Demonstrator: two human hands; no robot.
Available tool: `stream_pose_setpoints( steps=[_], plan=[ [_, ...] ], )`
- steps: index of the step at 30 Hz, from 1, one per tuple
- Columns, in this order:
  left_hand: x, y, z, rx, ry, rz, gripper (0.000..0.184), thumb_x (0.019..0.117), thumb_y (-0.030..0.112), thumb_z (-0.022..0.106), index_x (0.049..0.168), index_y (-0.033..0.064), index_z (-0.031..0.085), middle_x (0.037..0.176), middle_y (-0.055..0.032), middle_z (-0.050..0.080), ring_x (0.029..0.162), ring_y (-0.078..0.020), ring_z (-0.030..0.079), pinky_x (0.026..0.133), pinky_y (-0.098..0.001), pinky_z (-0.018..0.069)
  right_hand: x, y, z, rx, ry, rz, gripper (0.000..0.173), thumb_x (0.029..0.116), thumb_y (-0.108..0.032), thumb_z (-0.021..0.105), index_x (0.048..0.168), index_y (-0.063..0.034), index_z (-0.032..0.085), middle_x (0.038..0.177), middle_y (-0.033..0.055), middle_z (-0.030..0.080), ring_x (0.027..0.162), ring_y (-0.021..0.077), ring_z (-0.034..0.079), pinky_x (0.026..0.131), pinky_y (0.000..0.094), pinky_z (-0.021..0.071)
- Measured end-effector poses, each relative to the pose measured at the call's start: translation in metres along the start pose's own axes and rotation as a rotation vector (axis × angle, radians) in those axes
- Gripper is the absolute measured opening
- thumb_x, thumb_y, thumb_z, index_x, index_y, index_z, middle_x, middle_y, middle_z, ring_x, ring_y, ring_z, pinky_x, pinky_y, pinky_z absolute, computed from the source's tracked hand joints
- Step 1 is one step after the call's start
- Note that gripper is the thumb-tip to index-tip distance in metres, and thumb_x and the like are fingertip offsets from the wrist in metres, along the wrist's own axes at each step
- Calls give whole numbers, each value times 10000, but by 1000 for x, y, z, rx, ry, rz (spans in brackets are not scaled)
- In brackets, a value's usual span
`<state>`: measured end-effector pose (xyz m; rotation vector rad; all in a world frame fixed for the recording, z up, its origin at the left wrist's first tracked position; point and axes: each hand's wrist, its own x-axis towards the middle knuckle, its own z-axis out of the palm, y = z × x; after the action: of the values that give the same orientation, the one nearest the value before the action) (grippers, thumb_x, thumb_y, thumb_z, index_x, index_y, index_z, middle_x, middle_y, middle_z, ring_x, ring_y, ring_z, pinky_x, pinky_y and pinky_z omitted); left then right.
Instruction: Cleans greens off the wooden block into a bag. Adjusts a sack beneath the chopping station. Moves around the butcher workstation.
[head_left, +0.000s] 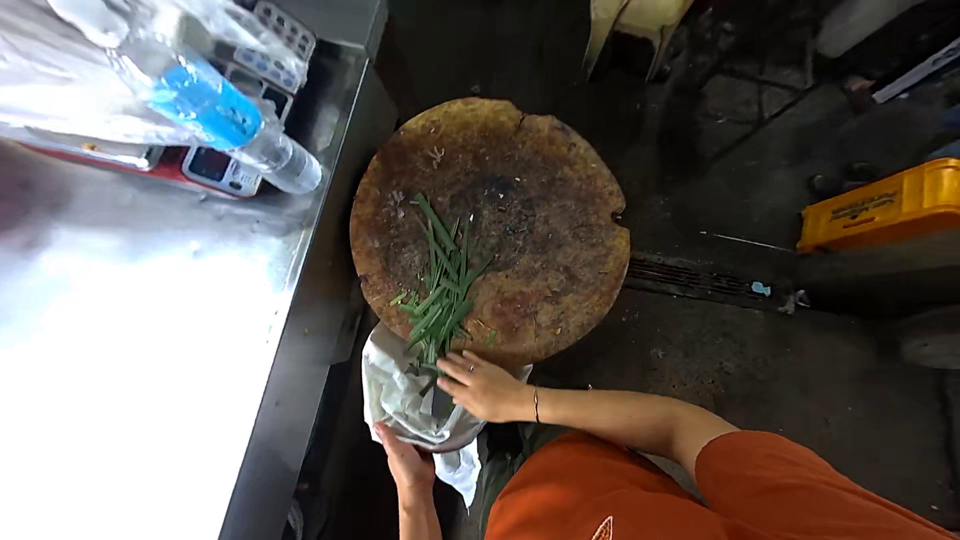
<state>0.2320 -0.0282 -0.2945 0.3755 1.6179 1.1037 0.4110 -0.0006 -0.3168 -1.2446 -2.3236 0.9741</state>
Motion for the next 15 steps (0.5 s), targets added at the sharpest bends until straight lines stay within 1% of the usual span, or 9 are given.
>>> stream_pose_setpoints(
  steps=[1,3,4,6,8,9,11,13,15],
  plan=[
    [-1,2,1,-1,8,-4,703,1079,570,52,1543,129,344,1424,-87,572,1245,-153,601,1014,-416,534,0,-3,-8,17,8,-41,364,1086,-188,467,1388,-63,628,1537,184,507,1455,350,450,1222,521,327],
    [-2,3,0,-3,20,-13,704,1077,575,52,1534,130,350,1397,-79,589,1216,-143,616,994,-402,545,10,1,-42,30,103,-75,294,1062,-173,516,1238,-61,723,1365,182,642,1279,342,613,1089,500,487],
    [-3,4,0,-6,37,-21,696,1078,577,63,1529,136,357,1382,-73,597,1203,-136,620,984,-397,549,18,9,-68,37,119,-34,288,1056,-179,520,1207,-60,735,1327,175,657,1239,335,630,1055,498,508],
    [-5,5,0,-6,64,-35,691,1080,586,89,1531,142,368,1387,-73,596,1203,-138,620,982,-407,548,41,44,-123,45,137,127,335,1073,-223,496,1268,-58,713,1357,173,636,1270,326,606,1087,495,479],
    [-5,4,-1,3,89,-48,698,1075,604,113,1520,144,390,1373,-80,608,1190,-142,630,962,-415,559,64,108,-164,-66,270,270,389,1087,-313,494,1364,-95,659,1443,160,578,1351,317,548,1142,489,439],
    [-4,3,-2,6,90,-54,704,1073,611,116,1534,144,372,1391,-93,593,1205,-150,619,973,-423,551,74,144,-180,-167,372,334,448,1081,-372,500,1414,-95,616,1492,179,535,1405,343,494,1179,511,394],
    [-3,3,-2,20,93,-59,708,1073,606,104,1545,133,340,1406,-109,567,1218,-150,603,989,-420,537,85,201,-208,-306,437,536,662,1079,-496,428,1562,-42,410,1628,251,335,1532,418,280,1249,583,227],
    [-1,1,-2,21,98,-52,700,1078,590,94,1545,128,334,1420,-109,554,1236,-144,589,1006,-414,526,88,229,-216,-335,387,686,812,1066,-599,356,1617,-10,255,1680,264,187,1575,421,130,1268,595,115],
    [-1,-2,-2,11,111,-55,703,1077,592,92,1544,130,343,1429,-103,554,1245,-146,587,1014,-414,523,83,223,-196,-349,320,584,815,1061,-600,372,1586,22,317,1663,285,221,1562,436,176,1261,607,148]
  ],
)
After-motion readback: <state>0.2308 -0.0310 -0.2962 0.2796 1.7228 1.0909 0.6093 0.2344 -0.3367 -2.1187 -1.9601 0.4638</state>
